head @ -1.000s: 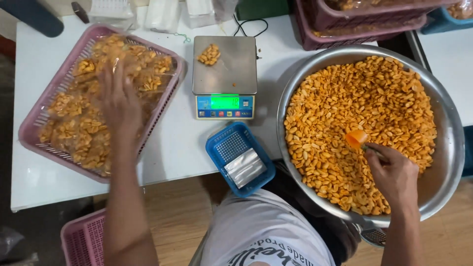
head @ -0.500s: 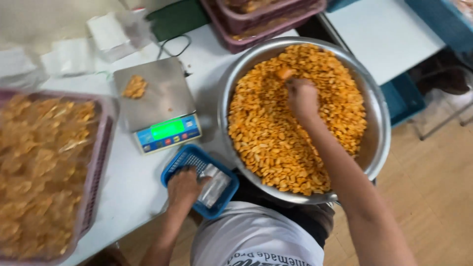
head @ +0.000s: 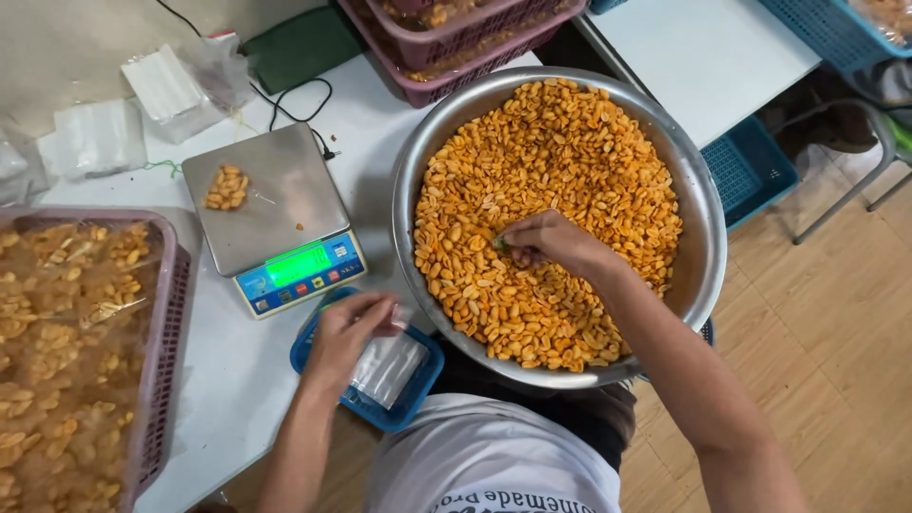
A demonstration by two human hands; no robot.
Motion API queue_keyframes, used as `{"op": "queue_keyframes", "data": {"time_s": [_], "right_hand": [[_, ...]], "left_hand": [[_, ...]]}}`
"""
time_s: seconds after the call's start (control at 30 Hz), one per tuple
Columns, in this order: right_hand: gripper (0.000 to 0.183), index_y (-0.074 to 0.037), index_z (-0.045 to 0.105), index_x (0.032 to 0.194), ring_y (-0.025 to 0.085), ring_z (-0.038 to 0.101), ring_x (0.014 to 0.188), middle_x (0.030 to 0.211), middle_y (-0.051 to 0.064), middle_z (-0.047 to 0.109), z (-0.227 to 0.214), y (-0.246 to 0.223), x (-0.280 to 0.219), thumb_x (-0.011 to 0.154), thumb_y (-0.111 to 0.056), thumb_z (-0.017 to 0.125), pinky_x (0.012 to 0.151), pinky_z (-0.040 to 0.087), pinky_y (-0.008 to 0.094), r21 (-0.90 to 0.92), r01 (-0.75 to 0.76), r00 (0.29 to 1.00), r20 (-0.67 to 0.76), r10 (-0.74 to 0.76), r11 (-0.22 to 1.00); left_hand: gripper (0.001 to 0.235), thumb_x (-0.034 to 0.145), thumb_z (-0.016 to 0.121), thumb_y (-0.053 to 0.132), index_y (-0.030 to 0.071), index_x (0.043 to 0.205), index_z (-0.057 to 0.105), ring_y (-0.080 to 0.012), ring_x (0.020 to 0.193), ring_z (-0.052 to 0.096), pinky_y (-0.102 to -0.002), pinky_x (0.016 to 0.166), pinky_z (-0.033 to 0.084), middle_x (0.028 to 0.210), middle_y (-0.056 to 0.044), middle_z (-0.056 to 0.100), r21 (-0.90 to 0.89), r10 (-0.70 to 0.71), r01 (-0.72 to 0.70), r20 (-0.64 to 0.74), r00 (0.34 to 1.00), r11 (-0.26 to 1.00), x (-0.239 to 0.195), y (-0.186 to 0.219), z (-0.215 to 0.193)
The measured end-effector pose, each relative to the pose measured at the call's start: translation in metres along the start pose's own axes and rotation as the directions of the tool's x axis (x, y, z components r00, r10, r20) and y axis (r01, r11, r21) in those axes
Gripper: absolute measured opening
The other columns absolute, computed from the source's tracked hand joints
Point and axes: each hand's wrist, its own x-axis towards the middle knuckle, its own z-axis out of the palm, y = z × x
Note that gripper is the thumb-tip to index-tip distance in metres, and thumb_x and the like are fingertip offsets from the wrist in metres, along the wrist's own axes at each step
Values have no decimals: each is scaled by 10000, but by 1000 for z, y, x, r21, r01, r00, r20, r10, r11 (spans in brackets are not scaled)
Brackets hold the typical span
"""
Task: The person scoops orange snack pieces from a large metal bowl into small plastic bags using a small orange scoop. Each filled bag is placed on a digital scale to check weight, then set aside in a pink basket. The process repeats continuously throughout the clip.
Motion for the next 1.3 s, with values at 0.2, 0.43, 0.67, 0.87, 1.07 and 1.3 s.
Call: {"op": "queue_keyframes", "data": {"time_s": [0.2, 0.43, 0.67, 0.87, 1.07, 1.3], "right_hand": [[332, 82, 648, 1209, 136, 607, 572, 726, 76, 626, -7, -2, -14, 957, -134, 646, 484, 466, 259, 394, -86, 995, -10, 98, 915], [218, 67, 758, 1086, 146, 642, 560, 666, 136, 697, 34, -73, -83, 918, -48, 678, 455, 494, 219, -93, 361, 898, -232, -373, 928], [148, -21, 796, 1007, 220, 640, 637, 745, 97, 675, 42, -67, -97, 894, -98, 742, 560, 535, 300, -832, 475, 491, -21, -871, 288], [173, -39, 813, 1048, 214, 656, 681, 769, 83, 710, 26, -56, -99, 882, -56, 766, 602, 551, 292, -791, 488, 443, -139, -886, 368], [181, -85, 813, 1102, 258, 667, 671, 764, 114, 672, 16, -54, -102, 932, -105, 755, 616, 531, 348, -765, 408, 517, -255, -817, 498], [196, -24, 813, 1106, 332, 685, 645, 791, 212, 733, 31, -35, -73, 967, -64, 680, 610, 533, 381, -667, 330, 739, -258, -622, 668]], "left_hand": [[229, 820, 842, 115, -65, 913, 736, -70, 437, 452, -204, 415, 352, 574, -69, 552, -135, -55, 69, 106, 993, 989, 24, 29, 52], [207, 791, 901, 76, -6, 860, 724, -145, 312, 520, -265, 313, 401, 529, -118, 617, -96, 114, -92, 266, 957, 991, 48, 35, 91], [279, 907, 757, -2, 44, 1173, 685, -181, 919, 748, -312, 768, 638, 1034, -100, 772, 29, 323, -372, 435, 841, 928, 51, 48, 109], [412, 930, 791, 108, 43, 1307, 638, -100, 613, 634, -277, 568, 568, 793, -69, 671, 129, 295, -398, 478, 827, 908, 53, 48, 117], [108, 1006, 692, 135, 128, 1094, 755, -192, 988, 747, -356, 855, 606, 1004, -66, 786, 143, 381, -414, 207, 901, 899, 73, 53, 86], [86, 1018, 676, 343, 292, 1029, 744, -263, 1076, 678, -567, 1052, 372, 1054, 54, 746, 815, 741, -473, 84, 666, 333, 186, 41, -57]]}}
